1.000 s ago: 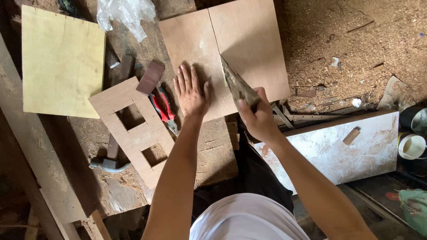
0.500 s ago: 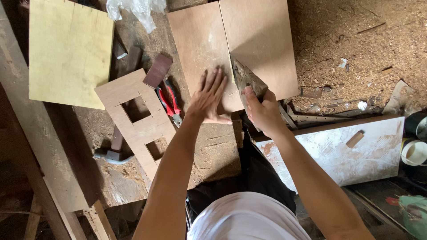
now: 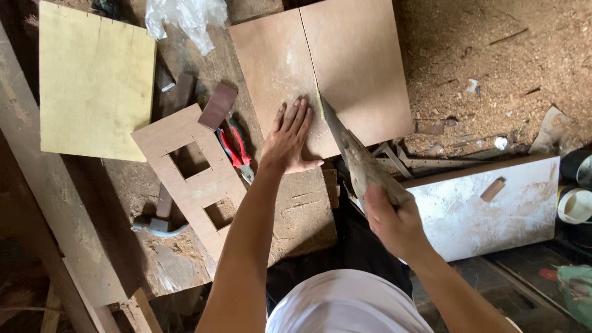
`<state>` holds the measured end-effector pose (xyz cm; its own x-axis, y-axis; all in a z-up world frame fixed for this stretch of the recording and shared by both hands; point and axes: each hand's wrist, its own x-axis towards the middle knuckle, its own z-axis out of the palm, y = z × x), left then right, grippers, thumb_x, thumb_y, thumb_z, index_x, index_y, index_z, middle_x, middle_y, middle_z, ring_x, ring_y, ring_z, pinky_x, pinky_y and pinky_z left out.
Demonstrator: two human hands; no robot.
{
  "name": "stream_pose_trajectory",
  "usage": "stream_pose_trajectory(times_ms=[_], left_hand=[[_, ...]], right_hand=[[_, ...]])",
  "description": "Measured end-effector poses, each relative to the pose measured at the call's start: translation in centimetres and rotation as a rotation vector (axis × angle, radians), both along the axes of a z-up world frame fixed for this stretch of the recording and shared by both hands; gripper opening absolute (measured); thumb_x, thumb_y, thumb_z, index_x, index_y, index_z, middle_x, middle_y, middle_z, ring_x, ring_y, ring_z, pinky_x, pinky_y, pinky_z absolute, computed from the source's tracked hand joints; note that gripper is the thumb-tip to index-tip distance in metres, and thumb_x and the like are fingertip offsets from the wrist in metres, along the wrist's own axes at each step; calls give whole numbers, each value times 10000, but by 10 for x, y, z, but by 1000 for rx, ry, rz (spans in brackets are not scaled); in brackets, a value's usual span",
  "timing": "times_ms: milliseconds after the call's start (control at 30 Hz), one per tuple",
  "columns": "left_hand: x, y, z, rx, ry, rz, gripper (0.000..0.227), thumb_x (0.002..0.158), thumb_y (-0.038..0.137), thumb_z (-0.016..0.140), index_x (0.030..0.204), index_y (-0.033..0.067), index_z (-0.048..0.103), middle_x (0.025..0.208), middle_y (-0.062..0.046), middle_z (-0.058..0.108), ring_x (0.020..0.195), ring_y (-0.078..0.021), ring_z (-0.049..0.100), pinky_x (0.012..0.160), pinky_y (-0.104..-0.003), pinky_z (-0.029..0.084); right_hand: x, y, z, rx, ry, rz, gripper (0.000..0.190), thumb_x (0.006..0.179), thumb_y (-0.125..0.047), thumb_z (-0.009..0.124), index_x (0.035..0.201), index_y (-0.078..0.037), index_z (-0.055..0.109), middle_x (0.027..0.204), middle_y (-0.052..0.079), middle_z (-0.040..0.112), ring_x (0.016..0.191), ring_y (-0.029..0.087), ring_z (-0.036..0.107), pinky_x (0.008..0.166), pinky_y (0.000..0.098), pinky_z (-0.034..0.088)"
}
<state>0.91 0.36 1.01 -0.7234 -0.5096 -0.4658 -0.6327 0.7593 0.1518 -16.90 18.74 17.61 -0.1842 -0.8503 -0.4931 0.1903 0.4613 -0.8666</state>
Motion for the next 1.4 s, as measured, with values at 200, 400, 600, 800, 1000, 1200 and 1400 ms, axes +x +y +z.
stream_pose_trajectory(times_ms=[200,400,600,800,1000,1200,1400], left_hand=[[0,-1,5,-1,-20,-17,1408,674,978,486,1607,32,18,1698,-180,-1,1575,-310,-16,1252,-510,-49],[1,-6,7,22,-24,-21,1404,680,978,485,1602,38,-1,1695,-174,-23,1575,-313,-34,1242,-519,-62],[-1,-3,8,53,-33,15,1417,662,962,532,1608,61,-14,1701,-165,-36,1573,-305,-44,1246,-506,-65],[0,1,8,15,-3,15,1416,649,978,509,1615,75,1,1702,-155,-19,1574,-277,-38,1254,-485,-58],[-1,-1,5,56,34,52,1356,686,984,450,1611,92,18,1703,-152,-20,1576,-275,-38,1250,-487,-45],[-2,1,6,21,13,18,1342,711,984,414,1616,76,17,1700,-160,-32,1574,-284,-44,1251,-481,-50],[-3,2,10,49,25,27,1333,717,980,424,1610,74,25,1691,-166,-42,1569,-295,-58,1236,-497,-59]], right_hand=[[7,-49,-98,-158,329,147,379,1110,-321,444,974,2,589,597,-20,488,408,71,435,313,270,354],[4,11,-51,67,163,55,383,1077,-320,458,847,-42,587,520,-26,443,380,67,403,353,264,319],[8,38,21,133,77,14,384,1040,-359,508,769,-94,566,536,-53,438,434,50,394,377,239,315],[-2,-70,-73,165,128,51,511,1040,-469,470,649,-141,484,443,-42,398,299,82,373,254,278,292],[11,-21,-39,47,117,54,448,1036,-411,528,694,-122,523,467,-58,399,342,63,369,305,262,274],[7,50,7,156,36,-48,379,1062,-321,533,779,-71,508,546,-56,389,444,46,356,383,249,294],[8,-66,-85,-14,279,109,443,1068,-431,447,798,-97,555,509,-58,422,357,79,399,291,274,325]])
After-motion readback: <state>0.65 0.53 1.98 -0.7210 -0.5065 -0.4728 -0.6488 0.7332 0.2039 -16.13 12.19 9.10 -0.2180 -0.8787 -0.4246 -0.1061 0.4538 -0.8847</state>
